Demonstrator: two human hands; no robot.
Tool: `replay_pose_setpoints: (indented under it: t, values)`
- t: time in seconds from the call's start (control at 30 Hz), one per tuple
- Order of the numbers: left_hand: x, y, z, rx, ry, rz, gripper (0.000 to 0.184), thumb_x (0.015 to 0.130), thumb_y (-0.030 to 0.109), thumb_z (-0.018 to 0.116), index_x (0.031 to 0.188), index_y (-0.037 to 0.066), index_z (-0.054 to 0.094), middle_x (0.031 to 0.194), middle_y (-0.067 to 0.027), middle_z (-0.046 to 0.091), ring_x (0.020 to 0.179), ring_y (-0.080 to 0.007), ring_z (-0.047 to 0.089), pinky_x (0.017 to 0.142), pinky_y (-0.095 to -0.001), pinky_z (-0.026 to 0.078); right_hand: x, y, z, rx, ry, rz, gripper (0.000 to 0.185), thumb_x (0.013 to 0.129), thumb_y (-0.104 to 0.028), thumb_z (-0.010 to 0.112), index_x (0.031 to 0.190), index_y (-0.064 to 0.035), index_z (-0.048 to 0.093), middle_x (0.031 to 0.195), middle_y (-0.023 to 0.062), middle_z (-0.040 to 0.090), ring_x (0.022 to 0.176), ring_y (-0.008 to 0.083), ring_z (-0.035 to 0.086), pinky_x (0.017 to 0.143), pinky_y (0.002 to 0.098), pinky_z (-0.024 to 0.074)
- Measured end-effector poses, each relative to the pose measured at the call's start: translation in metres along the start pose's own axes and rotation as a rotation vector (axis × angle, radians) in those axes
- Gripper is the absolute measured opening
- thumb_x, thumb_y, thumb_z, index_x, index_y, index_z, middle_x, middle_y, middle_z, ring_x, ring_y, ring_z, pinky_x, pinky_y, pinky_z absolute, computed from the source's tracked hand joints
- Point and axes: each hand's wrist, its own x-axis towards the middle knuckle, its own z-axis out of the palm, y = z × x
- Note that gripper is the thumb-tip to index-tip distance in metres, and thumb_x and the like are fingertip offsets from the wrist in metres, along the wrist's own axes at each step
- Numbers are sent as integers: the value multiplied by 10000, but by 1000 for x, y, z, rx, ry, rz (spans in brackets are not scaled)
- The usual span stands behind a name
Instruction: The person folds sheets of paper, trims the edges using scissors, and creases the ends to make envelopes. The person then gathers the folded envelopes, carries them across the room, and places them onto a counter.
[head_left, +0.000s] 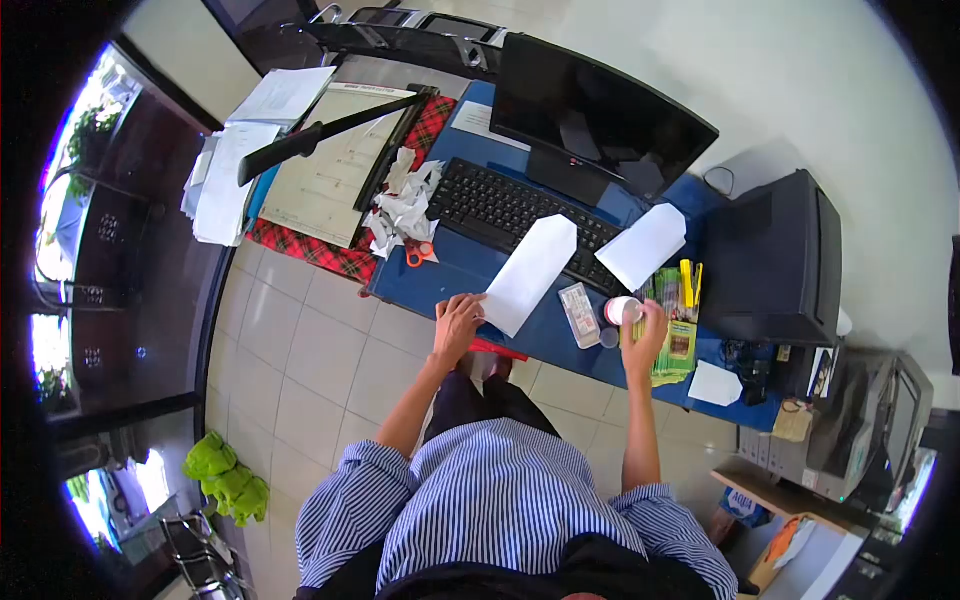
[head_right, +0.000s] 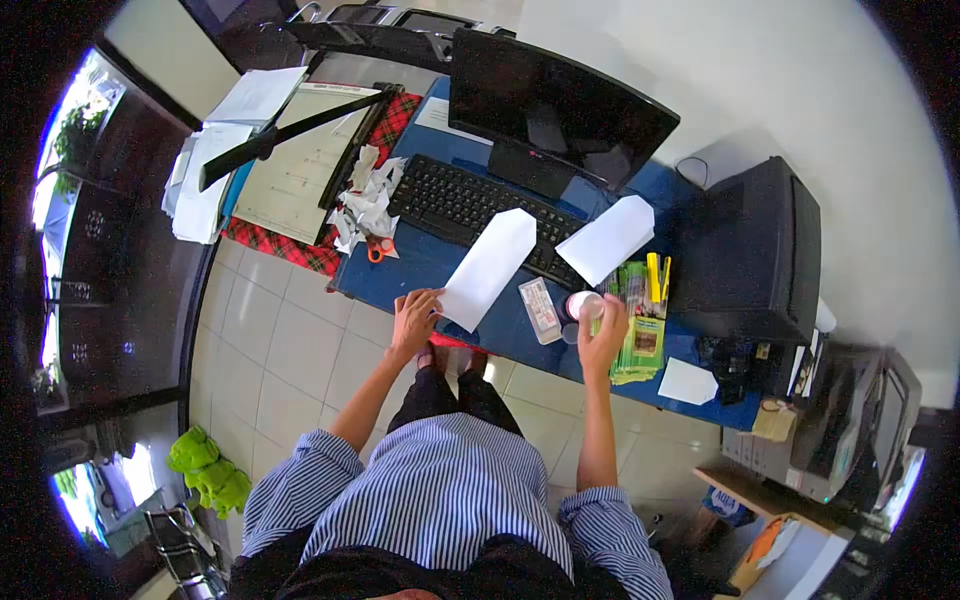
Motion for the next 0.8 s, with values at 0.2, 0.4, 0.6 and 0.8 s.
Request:
replay_pose_setpoints:
  t: [0.2, 0.4, 0.6, 0.8]
  values:
    - [1, -1, 2, -7, -14, 1, 139, 739, 131, 626, 856, 143, 552, 1231, 57, 558, 1100, -182, 486, 890, -357, 317, -9, -59, 91, 275, -501, -340, 242, 808, -71, 528, 1043, -91, 582, 1095, 57, 559, 970, 261, 535, 835, 357, 400]
    - [1, 0, -1, 53, -22, 14, 118, 753, 147, 613, 855, 153, 555, 1232, 71, 558, 1098, -175, 485, 891, -356, 315, -9, -77, 141, 63, -692, -555, 278, 788, -89, 508, 1056, -121, 575, 1119, 30, 537, 1010, 234, 508, 821, 344, 411]
    - [0, 3, -2, 63, -4, -5, 111, 758, 159, 609, 857, 157, 560, 1234, 77, 557, 1087, -170, 487, 884, -355, 316, -11, -74, 145, -91, -676, -713, 311, 779, -118, 514, 1086, -137, 560, 1113, 24, 528, 1001, 214, 506, 804, 320, 414]
    - [1, 2, 2, 83, 18, 5, 136, 754, 178, 617, 875, 151, 562, 1234, 75, 558, 1074, -170, 489, 874, -354, 321, -26, -53, 119, -30, -654, -718, 285, 802, -83, 489, 1069, -119, 580, 1148, 27, 521, 1060, 226, 495, 876, 331, 402]
